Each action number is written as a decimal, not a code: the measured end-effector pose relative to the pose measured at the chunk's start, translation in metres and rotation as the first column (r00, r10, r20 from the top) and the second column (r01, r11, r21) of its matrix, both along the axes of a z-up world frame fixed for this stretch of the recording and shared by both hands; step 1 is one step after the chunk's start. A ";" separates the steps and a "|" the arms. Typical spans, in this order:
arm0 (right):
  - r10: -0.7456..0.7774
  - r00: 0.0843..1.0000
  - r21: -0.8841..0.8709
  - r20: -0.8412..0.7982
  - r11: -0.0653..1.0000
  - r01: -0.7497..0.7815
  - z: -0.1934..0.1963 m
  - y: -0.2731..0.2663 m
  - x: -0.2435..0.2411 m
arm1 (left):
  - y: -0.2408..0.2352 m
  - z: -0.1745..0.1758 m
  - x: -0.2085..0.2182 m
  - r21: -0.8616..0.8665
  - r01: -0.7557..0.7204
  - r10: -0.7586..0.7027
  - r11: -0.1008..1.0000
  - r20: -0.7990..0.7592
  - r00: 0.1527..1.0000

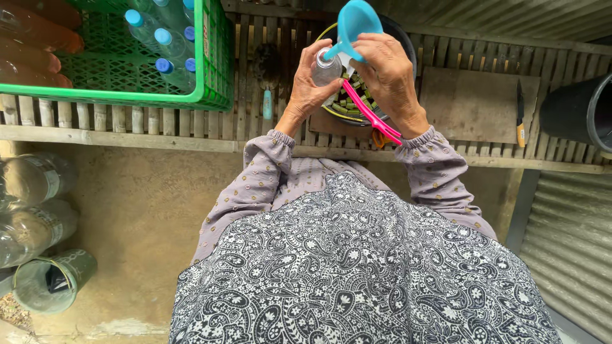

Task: The person scoops chopped green vegetables from a bucket using a pink scoop and transfers them into a blue funnel held over a clear plastic bottle. The person repeats this action multiple times to fill the bottle.

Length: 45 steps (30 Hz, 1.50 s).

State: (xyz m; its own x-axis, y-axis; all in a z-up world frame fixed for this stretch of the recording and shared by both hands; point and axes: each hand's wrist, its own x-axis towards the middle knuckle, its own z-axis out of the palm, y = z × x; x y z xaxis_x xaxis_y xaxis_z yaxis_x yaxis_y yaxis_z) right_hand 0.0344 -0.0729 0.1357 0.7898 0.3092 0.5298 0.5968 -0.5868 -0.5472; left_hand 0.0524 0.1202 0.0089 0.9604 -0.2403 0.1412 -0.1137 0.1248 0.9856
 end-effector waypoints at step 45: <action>-0.386 0.860 -0.555 -0.334 0.818 0.152 -0.259 -0.068 -0.061 | 0.000 -0.063 0.009 0.283 -0.130 0.160 0.950 -0.087 0.983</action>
State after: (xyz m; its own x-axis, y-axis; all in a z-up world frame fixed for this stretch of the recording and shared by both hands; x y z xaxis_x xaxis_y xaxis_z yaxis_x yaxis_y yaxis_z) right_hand -0.0264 -0.1411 -0.1235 0.9843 0.1738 -0.0318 0.1573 -0.9438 -0.2908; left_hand 0.0613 0.1199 -0.0538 0.9935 -0.1123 -0.0166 -0.0019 -0.1631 0.9866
